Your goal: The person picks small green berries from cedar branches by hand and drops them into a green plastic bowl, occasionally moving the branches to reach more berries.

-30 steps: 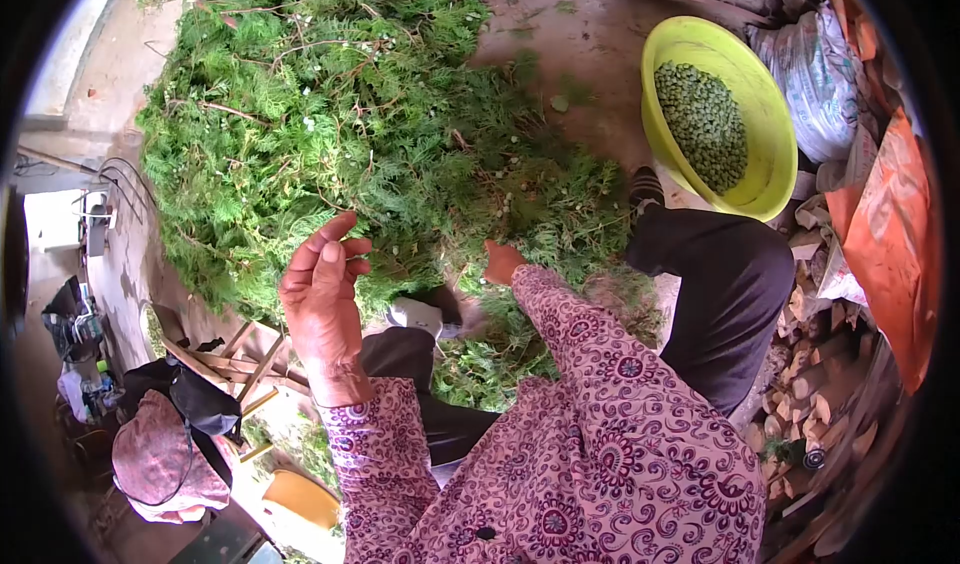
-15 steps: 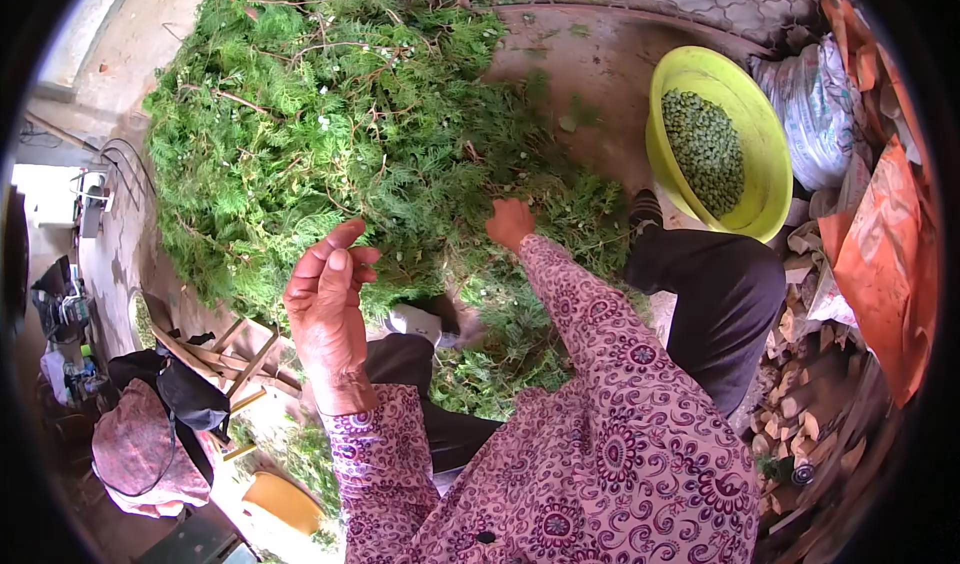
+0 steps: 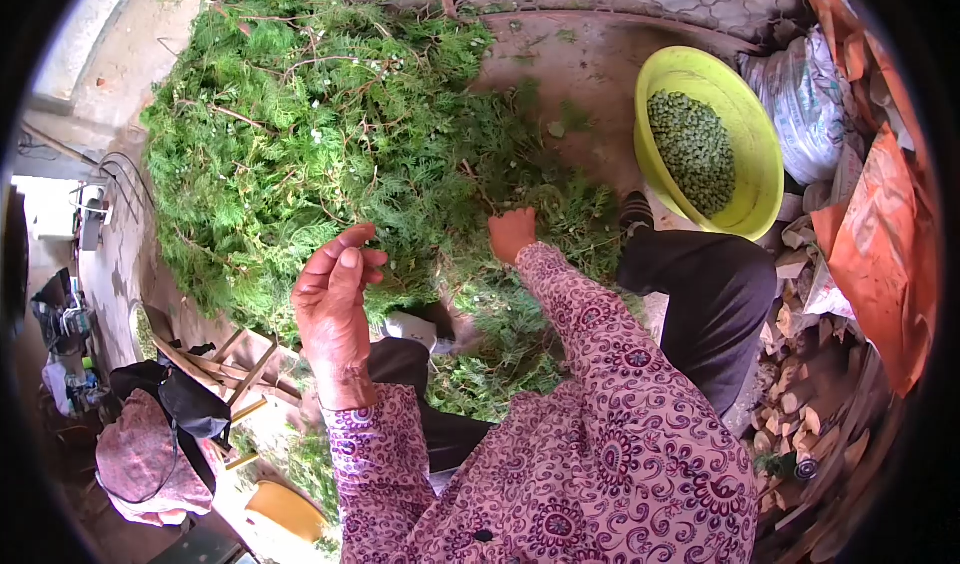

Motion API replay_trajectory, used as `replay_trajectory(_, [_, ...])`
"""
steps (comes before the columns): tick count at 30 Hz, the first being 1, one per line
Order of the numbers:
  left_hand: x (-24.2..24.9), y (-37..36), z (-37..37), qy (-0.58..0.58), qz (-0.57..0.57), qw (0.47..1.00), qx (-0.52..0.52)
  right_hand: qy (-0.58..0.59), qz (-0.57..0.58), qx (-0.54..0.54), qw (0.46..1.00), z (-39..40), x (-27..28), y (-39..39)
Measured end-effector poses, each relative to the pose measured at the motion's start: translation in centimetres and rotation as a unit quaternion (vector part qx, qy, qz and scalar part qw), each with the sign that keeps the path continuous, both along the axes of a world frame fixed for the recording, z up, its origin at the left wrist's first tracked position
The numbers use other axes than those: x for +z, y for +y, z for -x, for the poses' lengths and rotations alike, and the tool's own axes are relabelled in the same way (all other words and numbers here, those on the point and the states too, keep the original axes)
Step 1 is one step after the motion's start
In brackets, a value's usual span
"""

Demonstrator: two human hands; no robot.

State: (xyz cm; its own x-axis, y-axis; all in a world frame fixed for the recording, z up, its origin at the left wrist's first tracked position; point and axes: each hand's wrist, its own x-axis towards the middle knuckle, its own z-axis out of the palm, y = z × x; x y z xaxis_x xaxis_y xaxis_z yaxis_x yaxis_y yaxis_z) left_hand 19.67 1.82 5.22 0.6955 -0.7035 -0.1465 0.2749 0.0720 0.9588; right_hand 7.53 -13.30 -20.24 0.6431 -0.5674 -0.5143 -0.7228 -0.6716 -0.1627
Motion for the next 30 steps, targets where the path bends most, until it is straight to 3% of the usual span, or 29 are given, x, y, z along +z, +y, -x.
replay_trajectory(10, [0.1, -1.1, 0.3, -0.019, -0.020, 0.999, -0.045, -0.073, -0.043, 0.017, 0.996, 5.5, 5.3, -1.3])
replay_trajectory(12, [-0.4, -1.7, 0.6, -0.025, -0.015, 0.998, -0.053, -0.203, -0.128, -0.024, 0.970, 6.9, 5.9, -2.1])
replay_trajectory(15, [-1.2, -2.6, 1.4, -0.062, -0.025, 0.993, -0.102, -0.265, -0.178, 0.014, 0.947, 8.2, 10.4, -3.6])
replay_trajectory(20, [-3.0, -4.5, 3.6, -0.119, -0.035, 0.977, -0.172, -0.197, -0.292, 0.015, 0.936, 9.5, 18.7, -5.7])
replay_trajectory(23, [-2.7, -5.3, 4.4, -0.344, -0.057, 0.908, -0.231, -0.256, -0.477, -0.045, 0.840, 10.4, 21.4, -6.3])
replay_trajectory(24, [-2.4, -5.3, 4.6, -0.343, -0.053, 0.909, -0.230, -0.254, -0.474, -0.046, 0.842, 10.6, 22.7, -5.9])
replay_trajectory(26, [-2.2, -6.1, 5.3, -0.417, 0.025, 0.860, -0.294, -0.268, -0.510, -0.037, 0.816, 10.8, 23.7, -6.4])
replay_trajectory(30, [-1.7, -7.2, 6.2, -0.405, 0.002, 0.826, -0.391, -0.323, -0.524, 0.037, 0.788, 11.8, 21.1, -8.3])
